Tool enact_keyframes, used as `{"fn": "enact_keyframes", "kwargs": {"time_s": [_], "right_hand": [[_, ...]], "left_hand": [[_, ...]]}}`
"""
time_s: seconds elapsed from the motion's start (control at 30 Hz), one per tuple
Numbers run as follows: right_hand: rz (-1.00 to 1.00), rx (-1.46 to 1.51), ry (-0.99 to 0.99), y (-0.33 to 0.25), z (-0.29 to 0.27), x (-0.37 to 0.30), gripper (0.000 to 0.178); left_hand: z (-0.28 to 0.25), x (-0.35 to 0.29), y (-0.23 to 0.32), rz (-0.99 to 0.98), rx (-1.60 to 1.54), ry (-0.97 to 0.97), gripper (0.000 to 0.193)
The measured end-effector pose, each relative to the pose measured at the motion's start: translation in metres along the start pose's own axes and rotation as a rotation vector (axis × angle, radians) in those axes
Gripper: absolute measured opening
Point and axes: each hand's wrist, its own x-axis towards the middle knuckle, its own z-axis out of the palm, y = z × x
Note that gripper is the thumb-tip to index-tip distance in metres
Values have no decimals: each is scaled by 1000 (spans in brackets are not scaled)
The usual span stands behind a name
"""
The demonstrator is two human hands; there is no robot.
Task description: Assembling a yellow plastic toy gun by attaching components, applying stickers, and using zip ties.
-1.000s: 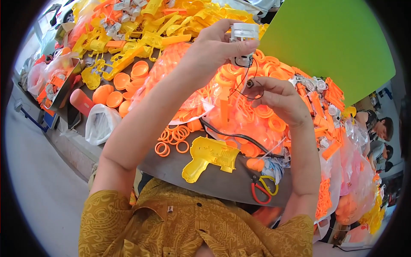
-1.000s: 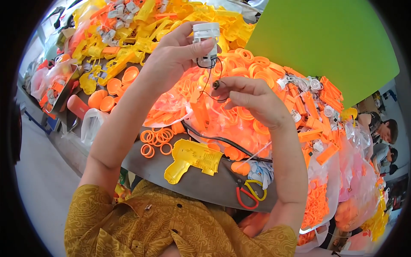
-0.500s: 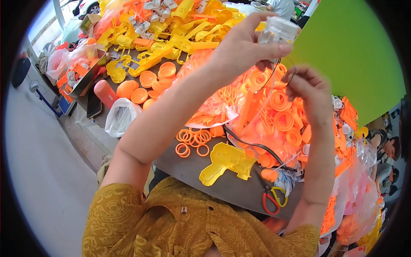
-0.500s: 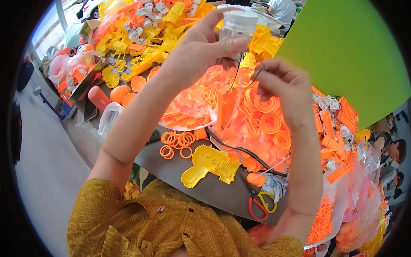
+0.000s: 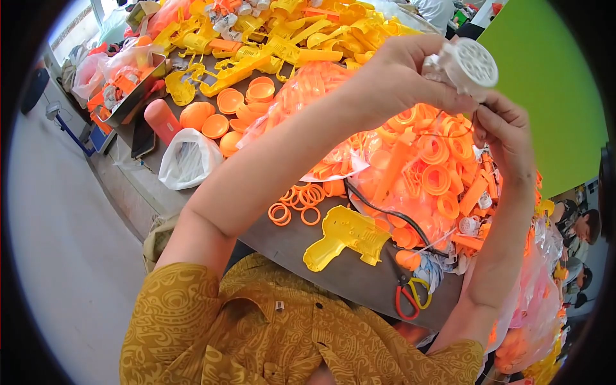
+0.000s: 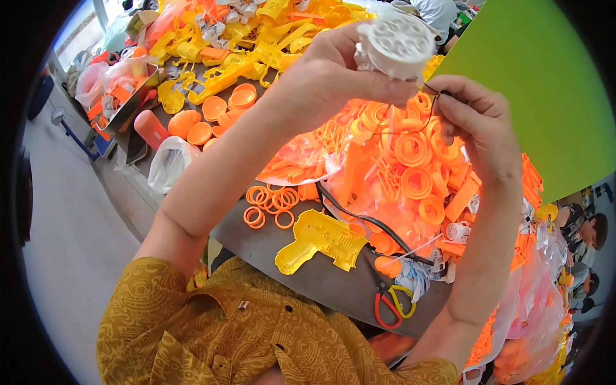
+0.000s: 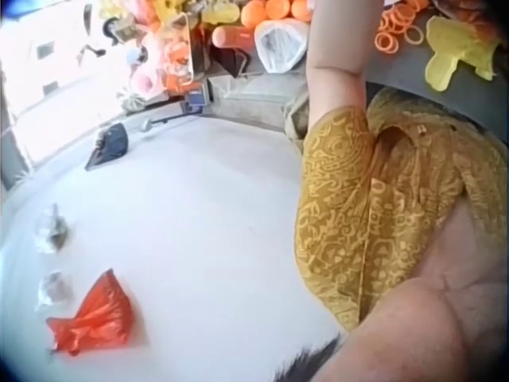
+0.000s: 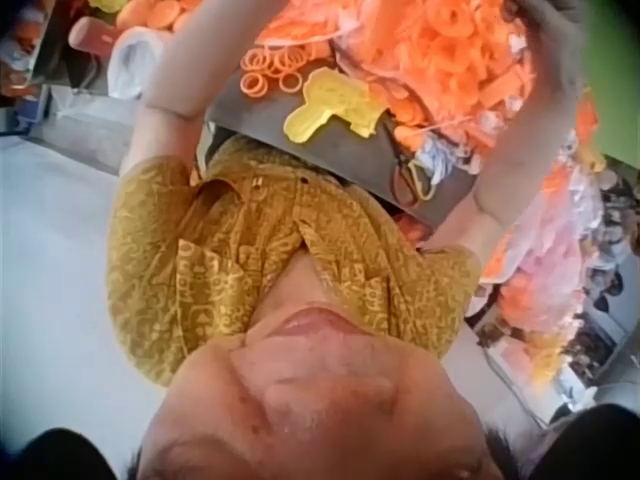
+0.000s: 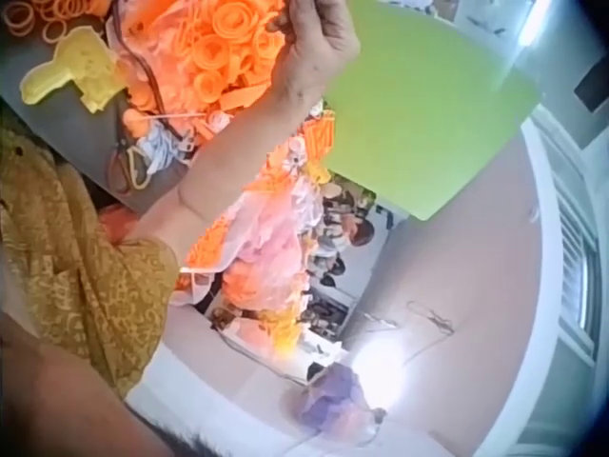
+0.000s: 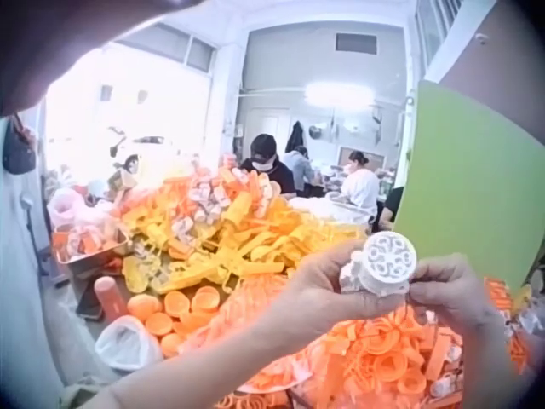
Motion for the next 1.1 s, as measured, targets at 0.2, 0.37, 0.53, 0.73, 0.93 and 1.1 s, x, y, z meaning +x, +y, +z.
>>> {"fn": "enact_keyframes", "kwargs": {"time_s": [0.2,0.37,0.53,0.73,0.93,1.1], "right_hand": [[-436,-798,208,-19,6,11,20],[-319,-779,183,-24,3,34,21],[-130,-423,98,-11,-15,59,23],[-185,-504,295,-1,-14,91,28],[-698,-794,487,5,23,57,17],[-46,-444,320,35,38,-11,18]], "left_hand": [[-3,14,-6,177,294,-3,26],[-11,26,7,202,1004,19,42],[-9,33,31,10,1224,-139,31],[-26,73,-23,34,980,268,53],[-9,34,-13,-30,162,282,27],[4,-20,-39,-95,159,256,21]]}}
